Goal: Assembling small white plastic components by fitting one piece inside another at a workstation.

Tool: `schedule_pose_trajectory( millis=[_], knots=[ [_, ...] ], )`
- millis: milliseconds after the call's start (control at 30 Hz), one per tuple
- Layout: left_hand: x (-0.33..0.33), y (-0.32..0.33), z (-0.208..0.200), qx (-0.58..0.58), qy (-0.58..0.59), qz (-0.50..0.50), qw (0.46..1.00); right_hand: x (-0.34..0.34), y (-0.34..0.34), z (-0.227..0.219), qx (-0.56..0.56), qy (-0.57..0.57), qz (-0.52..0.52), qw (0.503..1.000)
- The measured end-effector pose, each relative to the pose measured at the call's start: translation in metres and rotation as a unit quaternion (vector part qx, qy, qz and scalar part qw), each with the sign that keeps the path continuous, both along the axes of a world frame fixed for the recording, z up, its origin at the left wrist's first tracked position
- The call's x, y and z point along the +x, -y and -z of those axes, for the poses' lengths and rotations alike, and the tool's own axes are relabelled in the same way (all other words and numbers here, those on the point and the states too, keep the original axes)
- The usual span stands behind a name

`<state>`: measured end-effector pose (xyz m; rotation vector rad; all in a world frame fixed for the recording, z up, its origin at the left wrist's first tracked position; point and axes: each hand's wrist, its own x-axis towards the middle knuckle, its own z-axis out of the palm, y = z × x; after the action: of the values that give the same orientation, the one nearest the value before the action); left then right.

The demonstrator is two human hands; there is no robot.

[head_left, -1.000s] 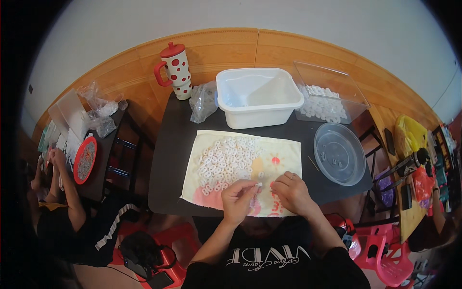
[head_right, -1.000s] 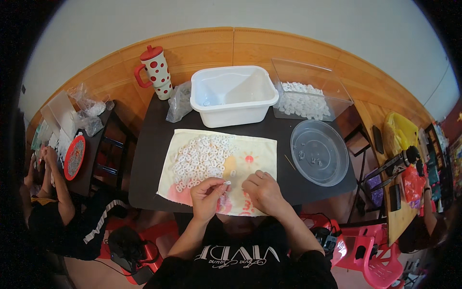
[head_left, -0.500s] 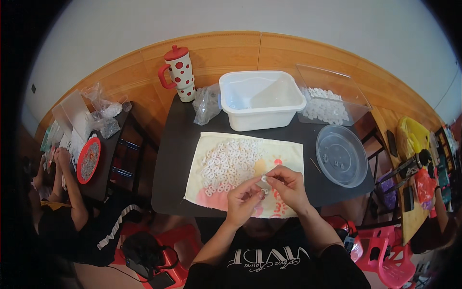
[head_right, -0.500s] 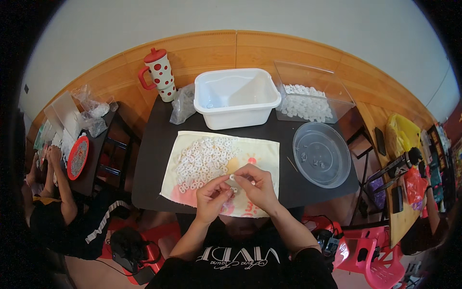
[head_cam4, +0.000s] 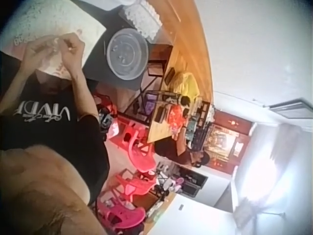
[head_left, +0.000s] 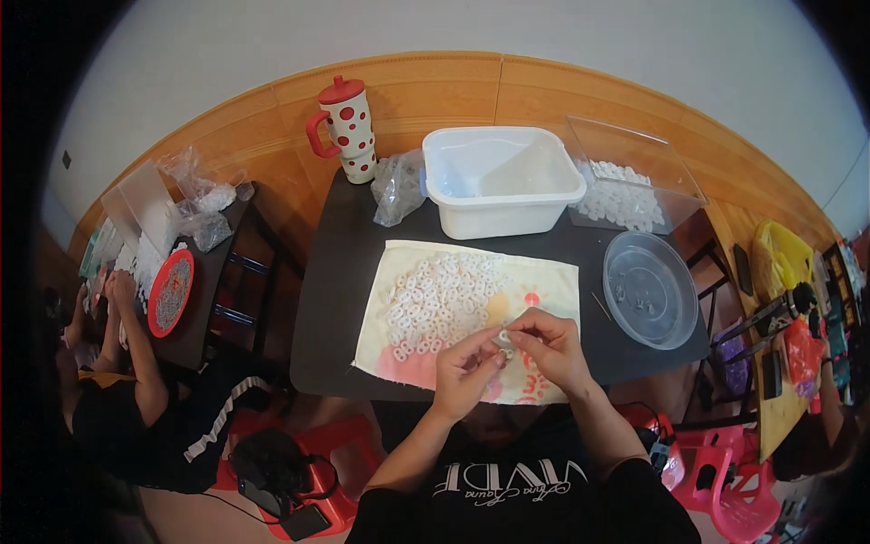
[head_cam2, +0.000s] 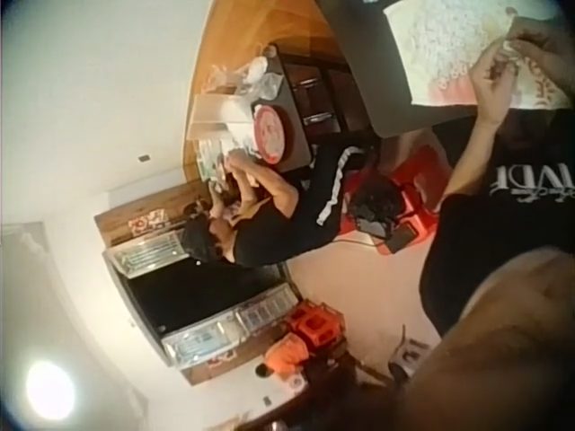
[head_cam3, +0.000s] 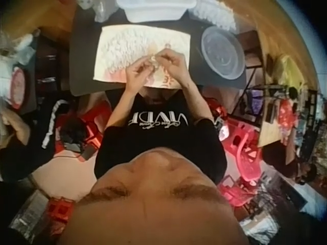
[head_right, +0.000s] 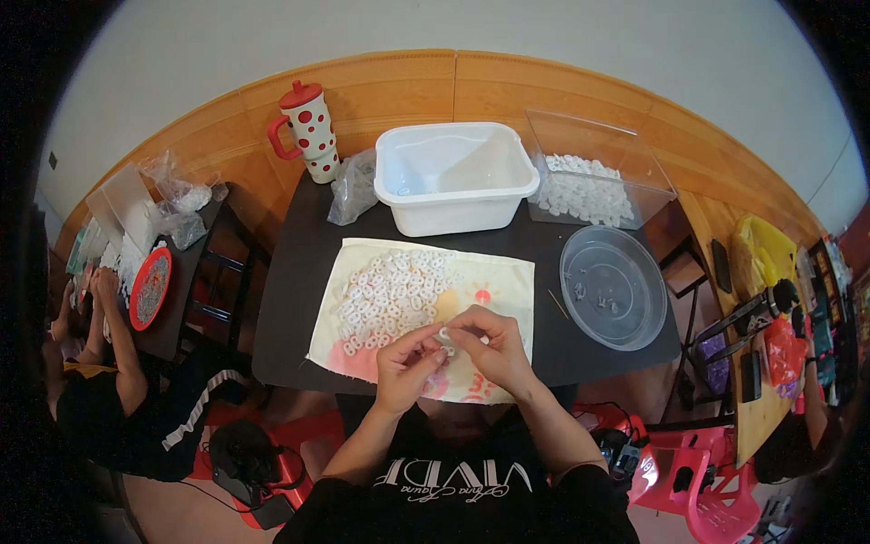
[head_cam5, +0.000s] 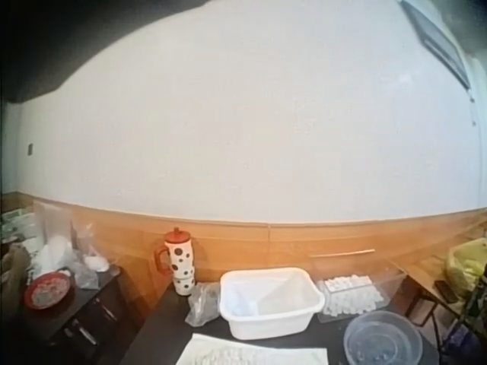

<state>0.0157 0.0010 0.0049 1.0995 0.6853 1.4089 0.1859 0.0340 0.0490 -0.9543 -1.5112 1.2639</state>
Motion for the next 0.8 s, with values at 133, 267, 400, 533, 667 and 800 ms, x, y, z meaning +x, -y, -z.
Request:
schedule_pose_trajectory(
  millis=[133,267,400,533,667,800],
  knots=[
    [-0.0007,0.002,-0.0006,-0.001,0.008,0.001,1.0,0.0013,0.0013,-0.0042,0.001,0.007,-0.009,1.0],
    [-0.0028,0.0024,-0.0007,0.007,-0.007,0.003,1.0,0.0035,0.0001,-0.0022,0.009,0.018,-0.013,1.0],
    [-0.0022,0.0024,-0.0009,0.008,-0.005,0.004,1.0,0.003,-0.0001,-0.0033,0.004,0.008,-0.016,1.0],
    [-0.0022,0.0017,0.0009,0.01,-0.008,0.001,1.0,0.005,-0.0025,-0.0008,-0.022,0.001,-0.032,0.999],
    [-0.0025,0.0011,0.0036,0.003,-0.009,0.005,1.0,0.007,-0.0039,0.0017,-0.049,-0.013,-0.043,0.998],
    [-0.0037,0.0011,0.0029,0.006,-0.019,0.011,1.0,0.0079,-0.0034,-0.0013,-0.06,-0.04,-0.051,0.996]
  ],
)
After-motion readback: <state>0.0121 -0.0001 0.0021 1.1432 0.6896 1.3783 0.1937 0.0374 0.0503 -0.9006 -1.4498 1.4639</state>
